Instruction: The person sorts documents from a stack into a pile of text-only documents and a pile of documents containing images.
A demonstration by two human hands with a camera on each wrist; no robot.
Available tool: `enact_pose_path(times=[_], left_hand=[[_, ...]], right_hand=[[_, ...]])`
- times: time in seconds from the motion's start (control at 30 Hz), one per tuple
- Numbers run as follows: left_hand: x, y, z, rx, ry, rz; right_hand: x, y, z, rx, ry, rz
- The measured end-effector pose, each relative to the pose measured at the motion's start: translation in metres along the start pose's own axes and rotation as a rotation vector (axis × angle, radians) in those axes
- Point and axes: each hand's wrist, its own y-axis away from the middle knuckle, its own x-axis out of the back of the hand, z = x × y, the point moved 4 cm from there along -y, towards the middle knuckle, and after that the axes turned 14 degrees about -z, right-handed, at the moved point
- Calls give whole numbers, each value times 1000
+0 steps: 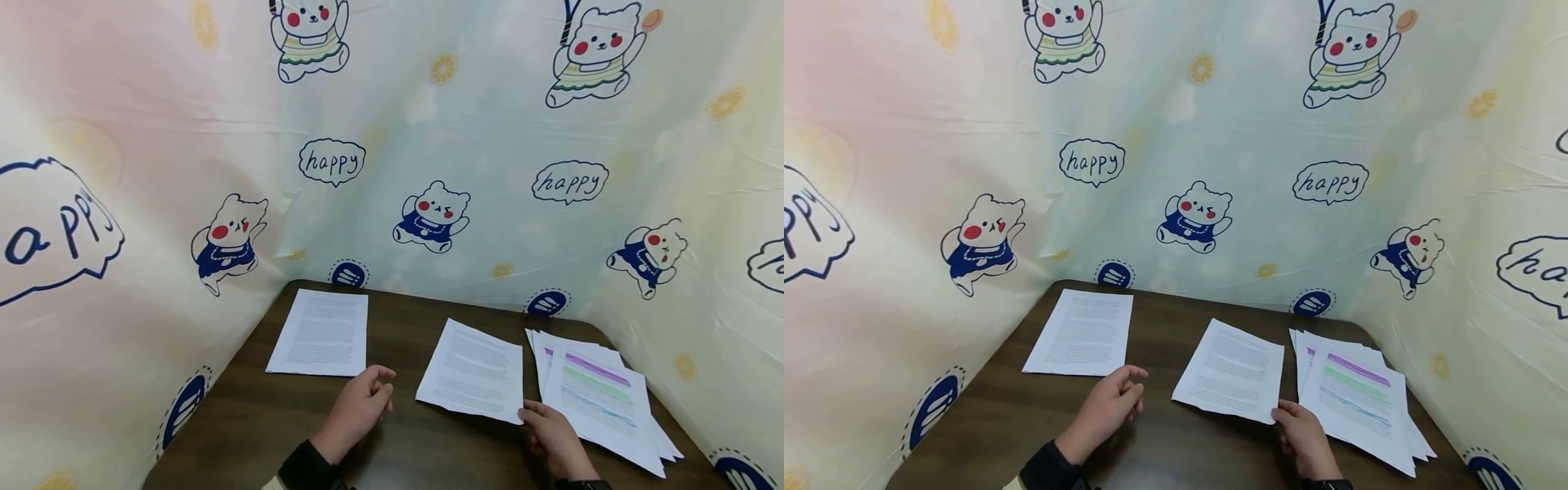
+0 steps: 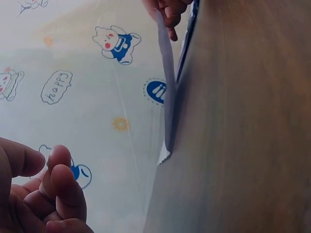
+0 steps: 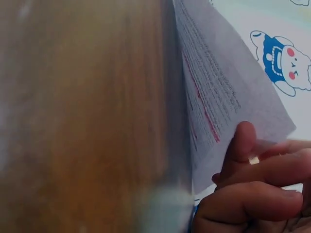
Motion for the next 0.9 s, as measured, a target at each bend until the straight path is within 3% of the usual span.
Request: enact_pose_path(times=[0.3,0.9], left_hand=[[-4,-1,0,-12,-17,6],[-7,-1,-1,1,-13,-18]], right_hand=[[-8,6,-8,-39,235,-51],[-7,23,5,-36,298,-82]])
